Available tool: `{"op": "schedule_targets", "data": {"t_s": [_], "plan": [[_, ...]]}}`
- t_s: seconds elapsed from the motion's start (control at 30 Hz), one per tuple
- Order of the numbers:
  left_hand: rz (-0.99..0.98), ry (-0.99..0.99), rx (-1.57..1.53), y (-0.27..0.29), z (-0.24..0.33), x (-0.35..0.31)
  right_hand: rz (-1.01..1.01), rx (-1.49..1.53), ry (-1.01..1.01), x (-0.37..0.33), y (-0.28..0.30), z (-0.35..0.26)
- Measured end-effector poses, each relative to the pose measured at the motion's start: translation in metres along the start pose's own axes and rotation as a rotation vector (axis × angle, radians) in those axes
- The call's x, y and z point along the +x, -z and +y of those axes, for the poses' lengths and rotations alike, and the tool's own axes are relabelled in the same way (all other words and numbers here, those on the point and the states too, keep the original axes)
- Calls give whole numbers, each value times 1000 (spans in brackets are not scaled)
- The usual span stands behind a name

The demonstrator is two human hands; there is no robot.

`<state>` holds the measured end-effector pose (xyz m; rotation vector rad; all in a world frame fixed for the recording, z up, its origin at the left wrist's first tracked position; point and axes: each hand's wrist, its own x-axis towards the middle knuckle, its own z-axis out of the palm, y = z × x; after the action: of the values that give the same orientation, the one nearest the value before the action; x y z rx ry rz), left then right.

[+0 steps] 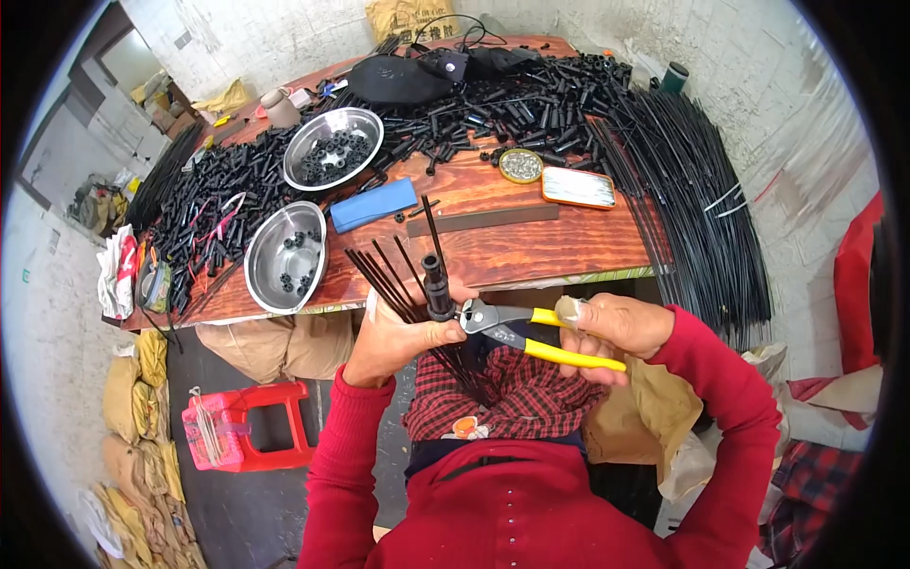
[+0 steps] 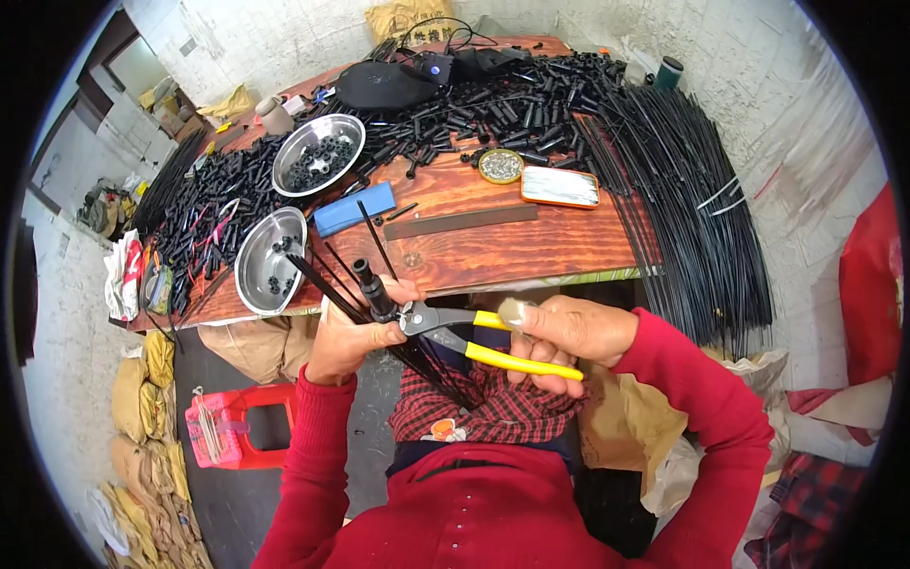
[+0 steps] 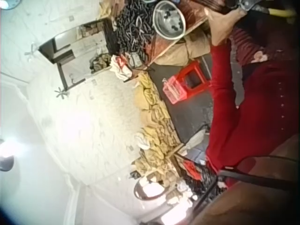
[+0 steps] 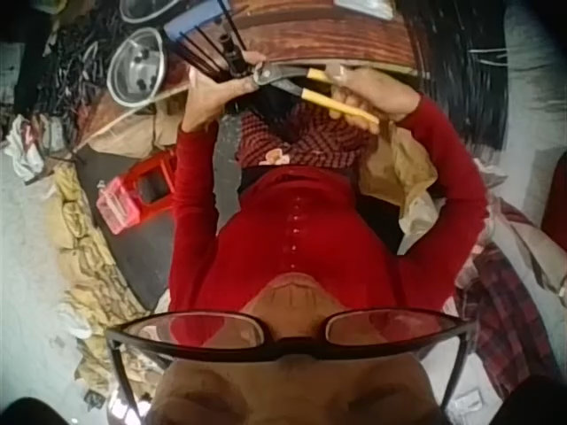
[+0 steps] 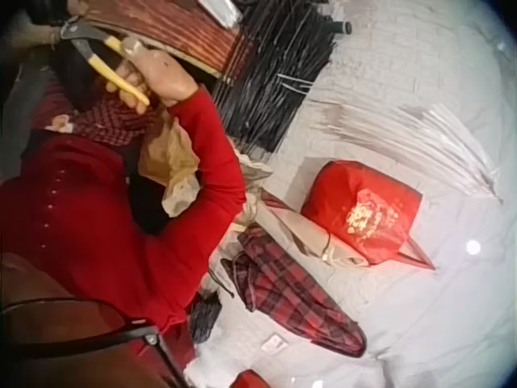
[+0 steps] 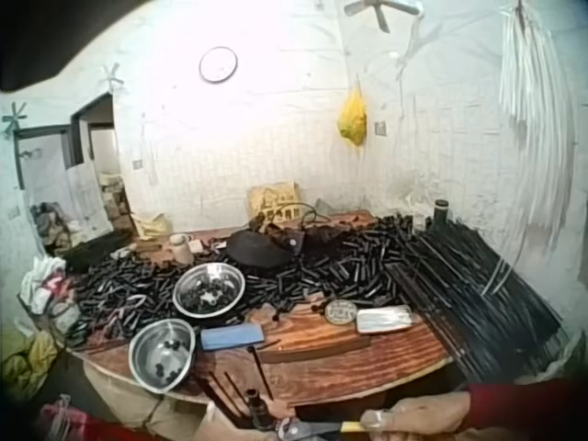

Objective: Assembling electrical cable harnesses by attaching connectors and trimming components using pliers.

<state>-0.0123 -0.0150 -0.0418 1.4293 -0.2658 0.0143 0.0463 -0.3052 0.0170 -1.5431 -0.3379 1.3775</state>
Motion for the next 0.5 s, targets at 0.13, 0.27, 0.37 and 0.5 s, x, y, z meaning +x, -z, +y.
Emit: {"op": "schedule_targets", "data": {"t_s": [0.13, 0.27, 0.37, 0.5], "plan": [[34, -25, 40, 2, 2, 6, 377, -610, 303, -3, -9, -3], [109, 16, 41, 1, 1, 4, 818, -1242, 691, -6, -29, -9], [91, 56, 66, 6, -3, 1, 903, -1464, 877, -7, -22, -8], [27, 11, -1, 2, 0, -1, -101, 82, -35, 9, -1, 16]]}}
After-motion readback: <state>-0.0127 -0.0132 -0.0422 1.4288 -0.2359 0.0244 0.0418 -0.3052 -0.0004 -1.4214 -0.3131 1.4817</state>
